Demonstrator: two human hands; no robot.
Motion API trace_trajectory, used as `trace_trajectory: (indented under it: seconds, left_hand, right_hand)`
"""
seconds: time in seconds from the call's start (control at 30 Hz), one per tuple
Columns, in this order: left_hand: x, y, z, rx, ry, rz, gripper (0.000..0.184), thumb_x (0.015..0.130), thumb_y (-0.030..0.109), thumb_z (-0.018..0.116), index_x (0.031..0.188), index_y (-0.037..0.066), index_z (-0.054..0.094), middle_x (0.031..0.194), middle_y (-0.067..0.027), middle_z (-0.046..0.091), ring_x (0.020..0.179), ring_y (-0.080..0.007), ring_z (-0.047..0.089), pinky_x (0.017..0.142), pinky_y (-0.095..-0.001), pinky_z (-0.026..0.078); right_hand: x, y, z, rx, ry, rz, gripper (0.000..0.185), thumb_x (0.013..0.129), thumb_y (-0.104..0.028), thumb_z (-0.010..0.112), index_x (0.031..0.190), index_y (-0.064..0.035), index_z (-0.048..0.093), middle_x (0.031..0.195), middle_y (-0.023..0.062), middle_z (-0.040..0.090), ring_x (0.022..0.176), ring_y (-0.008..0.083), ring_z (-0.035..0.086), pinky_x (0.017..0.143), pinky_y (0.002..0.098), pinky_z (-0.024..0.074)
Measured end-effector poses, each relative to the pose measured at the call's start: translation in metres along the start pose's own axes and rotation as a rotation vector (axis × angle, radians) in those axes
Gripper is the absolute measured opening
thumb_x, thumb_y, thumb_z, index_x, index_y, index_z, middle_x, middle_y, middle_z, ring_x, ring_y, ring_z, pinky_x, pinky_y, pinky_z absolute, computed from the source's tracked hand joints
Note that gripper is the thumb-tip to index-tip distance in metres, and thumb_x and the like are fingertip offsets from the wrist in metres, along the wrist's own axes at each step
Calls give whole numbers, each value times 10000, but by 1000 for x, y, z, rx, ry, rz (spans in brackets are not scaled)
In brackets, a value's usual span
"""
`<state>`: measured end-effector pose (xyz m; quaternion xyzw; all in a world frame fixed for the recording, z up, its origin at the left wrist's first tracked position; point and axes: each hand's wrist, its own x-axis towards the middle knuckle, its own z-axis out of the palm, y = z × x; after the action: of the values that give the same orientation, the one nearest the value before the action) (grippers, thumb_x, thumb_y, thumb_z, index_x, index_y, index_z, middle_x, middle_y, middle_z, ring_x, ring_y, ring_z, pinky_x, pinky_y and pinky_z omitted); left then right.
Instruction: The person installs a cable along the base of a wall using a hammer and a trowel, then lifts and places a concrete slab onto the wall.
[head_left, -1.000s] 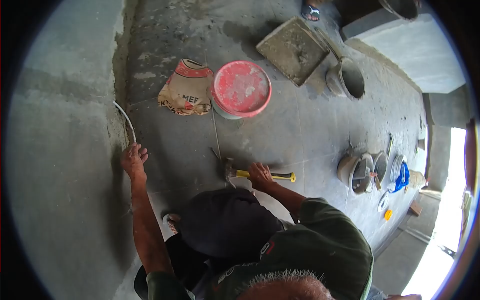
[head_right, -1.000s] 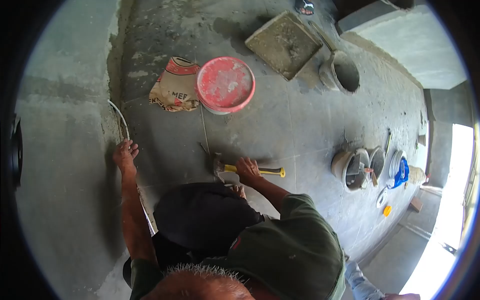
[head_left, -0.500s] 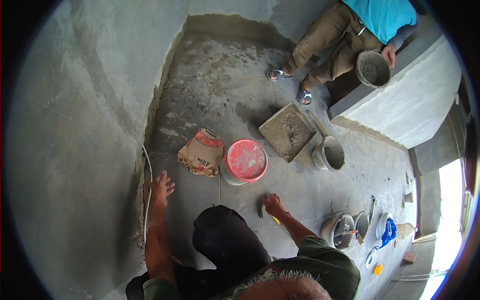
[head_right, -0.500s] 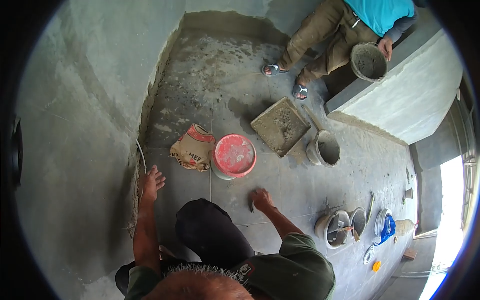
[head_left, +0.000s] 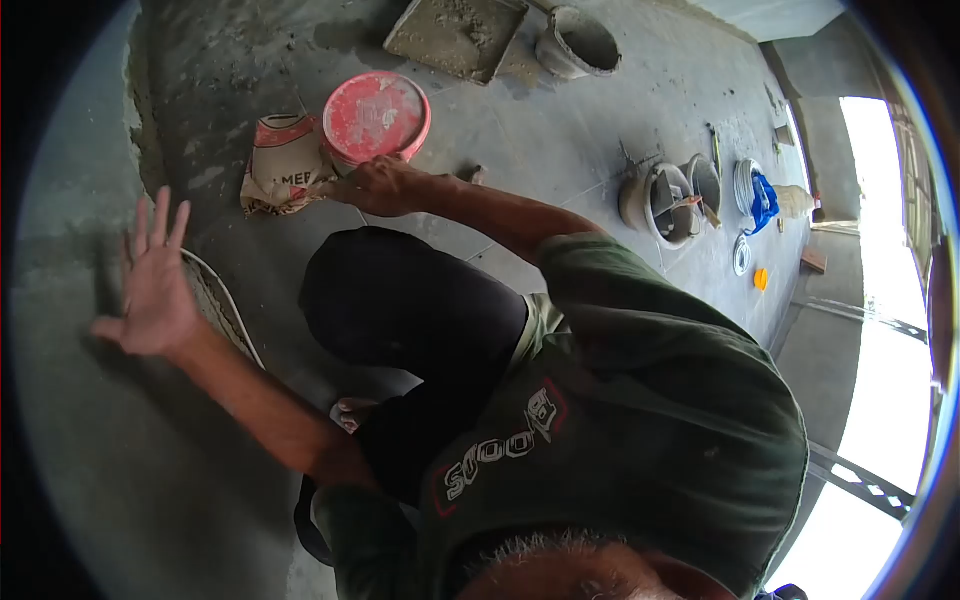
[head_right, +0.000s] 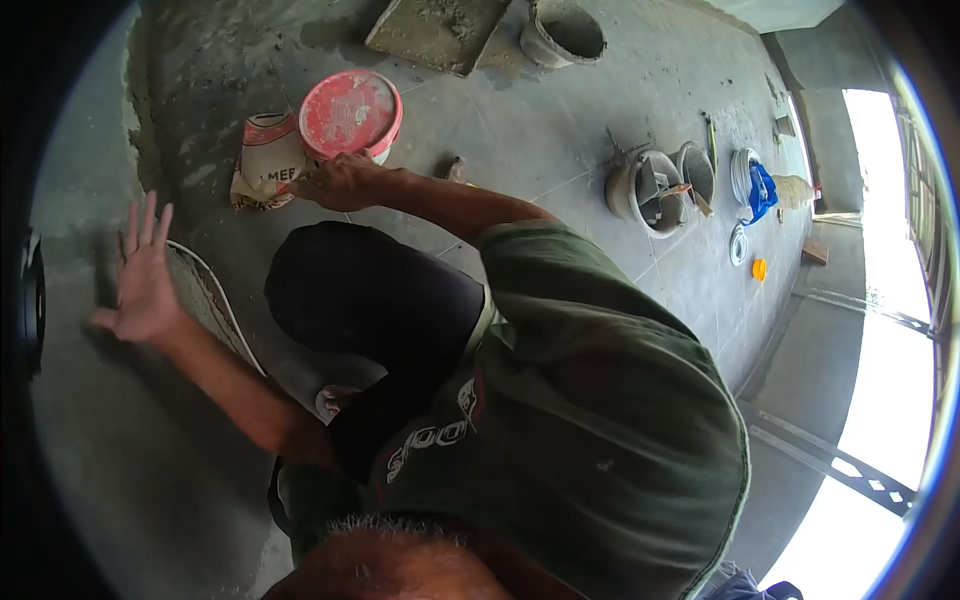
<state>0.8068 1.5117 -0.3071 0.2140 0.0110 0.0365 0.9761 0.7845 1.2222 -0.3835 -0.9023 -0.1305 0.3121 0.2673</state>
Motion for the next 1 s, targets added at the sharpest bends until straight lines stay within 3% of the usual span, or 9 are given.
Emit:
trace_trajectory:
  seconds: [0.07, 0.13, 0.23, 0.4, 0.5, 0.7, 0.83, 0.97, 1.0]
  left_hand:
    - [-3, 15, -15, 51, -38, 8, 984, 786, 812, 173, 1449, 180, -188, 1504, -239, -153, 1327, -577, -65, 1011, -748, -28]
    - [2, 8, -16, 352, 124, 88, 972, 821, 773, 230, 1466, 147, -140, 1514, -256, -75, 1350, -550, 3, 1033, -715, 7]
    - [16, -34, -33, 668, 147, -132, 915, 867, 694, 306, 1483, 78, 29, 1523, -239, 30, 1374, -486, 85, 1066, -653, 77]
    - [43, -160, -43, 1675, -322, -177, 990, 782, 665, 540, 1432, -18, 236, 1505, -221, 170, 1397, -345, 170, 1058, -598, 203]
    - [45, -229, -49, 2080, -660, -108, 1075, 715, 714, 582, 1421, -30, 258, 1506, -226, 164, 1401, -354, 154, 1052, -613, 216]
    - [56, -301, -29, 2626, -1024, -151, 1156, 655, 770, 578, 1410, -49, 270, 1507, -241, 142, 1402, -393, 111, 1062, -621, 205]
    - [57, -288, -20, 2559, -1008, -161, 1167, 652, 756, 595, 1411, -62, 253, 1505, -250, 140, 1402, -400, 97, 1085, -586, 194]
    - [53, -292, -17, 2601, -1026, -244, 1208, 615, 738, 641, 1407, -82, 239, 1501, -258, 144, 1398, -418, 93, 1101, -572, 166]
    - [55, -292, -14, 2611, -1021, -294, 1228, 593, 728, 665, 1407, -86, 235, 1499, -261, 145, 1397, -423, 90, 1110, -557, 157]
  right_hand:
    - [-28, 51, 55, 127, 429, -38, 498, 871, -435, 571, 1140, -17, 595, 1002, 171, 657, 915, 321, 643, 818, 402, 507]
    - [-51, 98, 108, 163, 515, -168, 485, 811, -312, 652, 1159, 17, 575, 968, 162, 672, 882, 300, 659, 821, 371, 509]
    - [-91, 110, 144, 301, 413, 172, 245, 748, -194, 668, 927, -28, 684, 814, 165, 675, 790, 299, 666, 733, 364, 521]
    - [-153, 138, 147, 203, 328, 453, 211, 744, -216, 668, 764, -8, 641, 785, 195, 643, 778, 347, 642, 735, 407, 501]
    - [-201, 181, 158, 397, 707, 352, 235, 707, -113, 624, 916, -10, 607, 797, 185, 648, 783, 346, 640, 731, 404, 506]
    - [-280, 179, 178, 354, 509, 1074, 407, 824, -423, 622, 796, -19, 664, 769, 216, 639, 738, 350, 636, 673, 427, 496]
    - [-269, 130, 220, 1137, 346, 1017, 678, 917, -619, 367, 1028, -12, 649, 1029, 213, 646, 924, 313, 624, 757, 435, 479]
    - [-240, 111, 171, 1208, 187, 463, 829, 888, -696, 293, 1274, 0, 523, 1238, 244, 537, 1242, 350, 433, 1047, 409, 313]
    - [-236, 95, 144, 1086, 368, 390, 818, 898, -676, 297, 1308, 11, 470, 1295, 252, 474, 1270, 364, 392, 1063, 425, 297]
